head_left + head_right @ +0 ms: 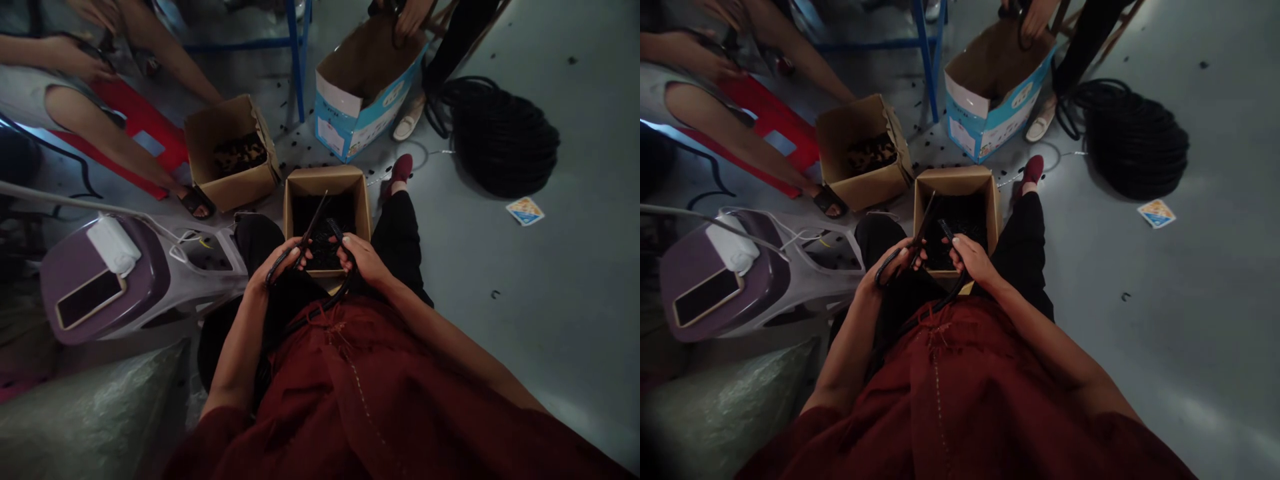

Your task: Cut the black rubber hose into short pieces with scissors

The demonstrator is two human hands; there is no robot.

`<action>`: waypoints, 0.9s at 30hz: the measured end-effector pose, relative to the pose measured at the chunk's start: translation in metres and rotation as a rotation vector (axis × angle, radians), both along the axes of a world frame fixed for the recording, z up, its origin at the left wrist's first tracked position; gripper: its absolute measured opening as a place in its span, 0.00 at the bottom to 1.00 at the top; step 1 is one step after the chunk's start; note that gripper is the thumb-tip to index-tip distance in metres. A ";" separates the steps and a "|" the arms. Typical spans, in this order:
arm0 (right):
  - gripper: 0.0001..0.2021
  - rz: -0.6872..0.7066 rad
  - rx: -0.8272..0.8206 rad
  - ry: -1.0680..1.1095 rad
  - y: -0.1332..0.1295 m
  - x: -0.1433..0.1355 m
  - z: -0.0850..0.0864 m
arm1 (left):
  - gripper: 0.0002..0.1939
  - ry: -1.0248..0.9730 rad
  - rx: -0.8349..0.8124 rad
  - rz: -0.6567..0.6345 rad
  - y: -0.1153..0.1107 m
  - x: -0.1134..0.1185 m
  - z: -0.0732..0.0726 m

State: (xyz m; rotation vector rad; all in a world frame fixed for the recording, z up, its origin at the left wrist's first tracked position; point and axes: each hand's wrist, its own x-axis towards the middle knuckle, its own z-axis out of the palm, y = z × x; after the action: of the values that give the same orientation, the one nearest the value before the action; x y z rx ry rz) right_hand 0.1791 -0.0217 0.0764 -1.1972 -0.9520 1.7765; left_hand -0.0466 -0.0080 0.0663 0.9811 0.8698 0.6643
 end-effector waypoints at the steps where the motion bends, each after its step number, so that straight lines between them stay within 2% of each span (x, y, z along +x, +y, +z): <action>1: 0.19 0.012 0.012 -0.028 0.000 0.000 0.002 | 0.29 0.013 -0.006 -0.011 -0.001 0.002 0.000; 8: 0.18 0.017 0.072 -0.141 0.000 0.001 0.000 | 0.29 0.020 -0.013 -0.048 -0.003 0.006 0.001; 14: 0.17 0.007 0.110 -0.178 0.000 0.001 -0.001 | 0.29 0.144 0.042 -0.081 0.000 0.002 0.009; 18: 0.16 0.019 0.158 -0.262 0.000 0.003 0.001 | 0.29 0.218 0.088 -0.149 0.002 -0.003 0.014; 24: 0.14 0.034 0.167 -0.344 0.000 0.003 0.002 | 0.29 0.271 0.026 -0.179 0.004 -0.008 0.025; 27: 0.14 0.004 0.175 -0.335 0.000 0.004 0.004 | 0.27 0.309 0.052 -0.175 0.005 -0.005 0.029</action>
State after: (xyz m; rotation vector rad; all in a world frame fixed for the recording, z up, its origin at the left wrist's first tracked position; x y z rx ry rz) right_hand 0.1828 -0.0215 0.0799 -1.4041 -1.2743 1.4855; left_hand -0.0521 -0.0032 0.0957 1.2117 1.0260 0.3927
